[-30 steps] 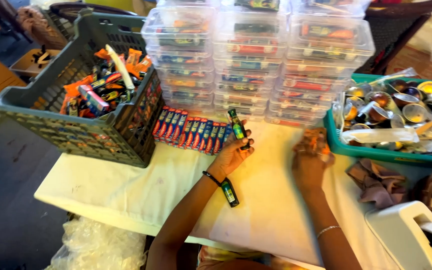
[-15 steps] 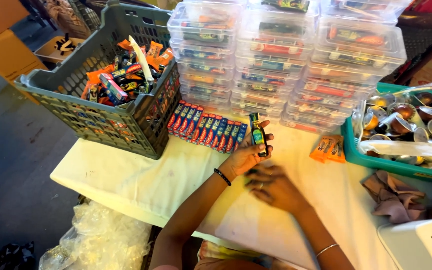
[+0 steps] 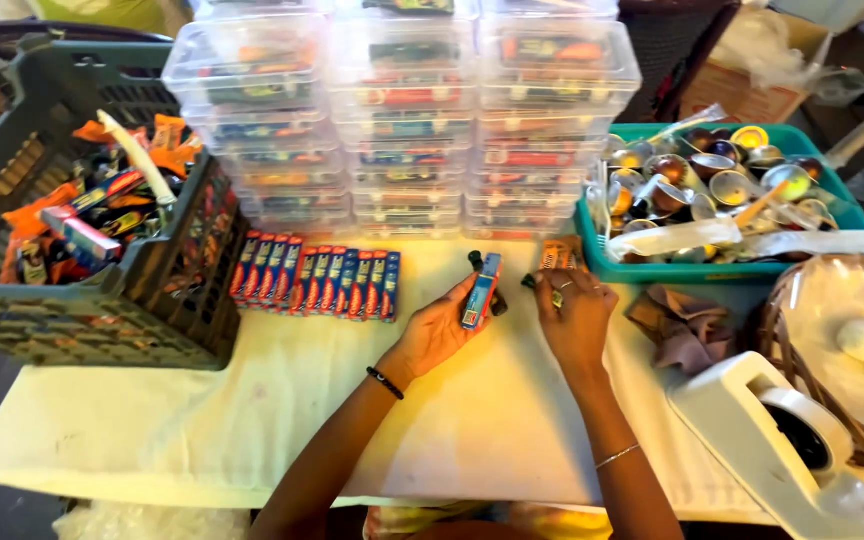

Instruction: Sorting and packing various toiletry items like toothpaste and small bottles into plastic containers.

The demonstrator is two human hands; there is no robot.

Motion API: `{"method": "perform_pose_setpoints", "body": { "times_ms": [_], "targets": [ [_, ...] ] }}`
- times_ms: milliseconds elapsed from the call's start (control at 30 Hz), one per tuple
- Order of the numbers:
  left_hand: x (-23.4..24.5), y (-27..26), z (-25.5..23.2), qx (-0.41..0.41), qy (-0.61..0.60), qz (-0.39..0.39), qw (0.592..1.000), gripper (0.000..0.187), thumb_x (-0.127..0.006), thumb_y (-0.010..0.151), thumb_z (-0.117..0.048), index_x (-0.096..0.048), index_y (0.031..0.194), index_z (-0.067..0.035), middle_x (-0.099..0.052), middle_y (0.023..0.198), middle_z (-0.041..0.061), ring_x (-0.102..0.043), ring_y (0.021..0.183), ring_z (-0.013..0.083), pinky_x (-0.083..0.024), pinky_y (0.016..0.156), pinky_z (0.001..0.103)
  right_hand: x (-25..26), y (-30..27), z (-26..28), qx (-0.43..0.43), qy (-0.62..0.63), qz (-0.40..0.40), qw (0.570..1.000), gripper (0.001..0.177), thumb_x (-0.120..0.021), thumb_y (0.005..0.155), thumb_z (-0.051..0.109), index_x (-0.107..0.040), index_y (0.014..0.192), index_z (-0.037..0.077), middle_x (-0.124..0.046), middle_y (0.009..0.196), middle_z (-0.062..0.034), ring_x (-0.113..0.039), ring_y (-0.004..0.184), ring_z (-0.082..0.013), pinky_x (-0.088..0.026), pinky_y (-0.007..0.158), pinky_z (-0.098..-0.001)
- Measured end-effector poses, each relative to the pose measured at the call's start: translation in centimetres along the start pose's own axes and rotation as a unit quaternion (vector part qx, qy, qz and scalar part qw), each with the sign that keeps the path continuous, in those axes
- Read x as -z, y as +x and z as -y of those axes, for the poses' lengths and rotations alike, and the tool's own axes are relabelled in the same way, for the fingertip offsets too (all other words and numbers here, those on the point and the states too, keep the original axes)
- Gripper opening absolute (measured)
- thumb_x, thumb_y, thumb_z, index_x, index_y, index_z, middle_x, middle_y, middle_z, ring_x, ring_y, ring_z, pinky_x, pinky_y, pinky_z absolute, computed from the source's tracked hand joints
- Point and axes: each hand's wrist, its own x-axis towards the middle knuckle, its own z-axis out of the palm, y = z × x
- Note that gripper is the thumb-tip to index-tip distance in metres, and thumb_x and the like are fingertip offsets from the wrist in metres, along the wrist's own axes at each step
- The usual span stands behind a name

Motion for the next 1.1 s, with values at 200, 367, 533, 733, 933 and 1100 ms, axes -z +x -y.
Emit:
{"method": "perform_pose_setpoints", "body": {
  "times_ms": [200, 367, 533, 733, 933, 1100],
  "targets": [
    [-0.5, 0.4, -0.2, -0.007, -0.012, -0.042, 0.999, 0.074, -0.049, 0.098, -0.047, -0.03, 0.161, -0.013, -0.034, 0.166, -0.003, -0.035, 0.148, 0.0149, -0.031, 0.118, 0.038, 2.8, 1.5, -2.9, 0.011, 0.007, -0.121, 0.993, 0.016, -0.068, 0.1, 0.017, -0.078, 0.099, 0.004, -0.075, 0.099, -0.014, -0.067, 0.097, -0.0327, -0.05, 0.086, -0.0454],
    [1.9, 0.8, 1.3, 0.0, -0.043, -0.12, 0.992, 0.071, -0.046, 0.1, -0.052, -0.036, 0.16, -0.015, -0.036, 0.162, 0.003, -0.036, 0.144, 0.0195, -0.03, 0.117, 0.038, 0.8, 0.9, -6.4, 0.043, 0.118, -0.021, 0.992, 0.025, -0.058, 0.105, 0.027, -0.075, 0.109, 0.009, -0.073, 0.113, -0.0116, -0.065, 0.107, -0.0325, -0.05, 0.096, -0.0422],
    [6.6, 1.6, 3.7, -0.075, -0.041, -0.137, 0.987, 0.069, -0.044, 0.103, -0.055, -0.039, 0.159, -0.014, -0.042, 0.16, 0.005, -0.039, 0.143, 0.0202, -0.032, 0.115, 0.038, -1.8, -1.2, 1.1, 0.245, 0.032, 0.104, 0.963, 0.036, -0.064, 0.089, 0.038, -0.074, 0.115, 0.017, -0.065, 0.132, -0.008, -0.053, 0.129, -0.0328, -0.037, 0.1, -0.0585],
    [0.7, -0.5, -0.5, -0.13, 0.165, -0.158, 0.965, 0.059, -0.049, 0.1, -0.048, -0.046, 0.153, -0.023, -0.043, 0.16, 0.0, -0.037, 0.148, 0.0164, -0.034, 0.115, 0.035, -7.5, -3.2, -5.9, 0.185, -0.084, 0.094, 0.975, 0.025, -0.061, 0.092, 0.037, -0.072, 0.109, 0.022, -0.064, 0.136, 0.0003, -0.045, 0.14, -0.028, -0.034, 0.105, -0.0632],
    [-8.0, -5.0, -13.2, -0.254, 0.72, -0.067, 0.642, 0.042, -0.069, 0.096, -0.017, -0.064, 0.138, -0.021, -0.052, 0.153, 0.005, -0.046, 0.147, 0.0256, -0.042, 0.12, 0.042, -5.6, -2.3, -6.1, 0.121, -0.136, 0.034, 0.983, 0.019, -0.065, 0.093, 0.034, -0.078, 0.104, 0.027, -0.066, 0.136, 0.0024, -0.044, 0.15, -0.0306, -0.028, 0.108, -0.0653],
    [-12.9, -11.7, -30.2, -0.328, 0.815, -0.155, 0.452, 0.039, -0.076, 0.075, -0.004, -0.072, 0.113, -0.009, -0.067, 0.116, 0.013, -0.063, 0.112, 0.033, -0.052, 0.093, 0.042, -6.3, -2.8, -6.0, 0.106, -0.133, 0.029, 0.985, 0.018, -0.064, 0.097, 0.032, -0.077, 0.109, 0.027, -0.066, 0.14, 0.005, -0.041, 0.156, -0.0303, -0.027, 0.109, -0.0625]
  ]
}}
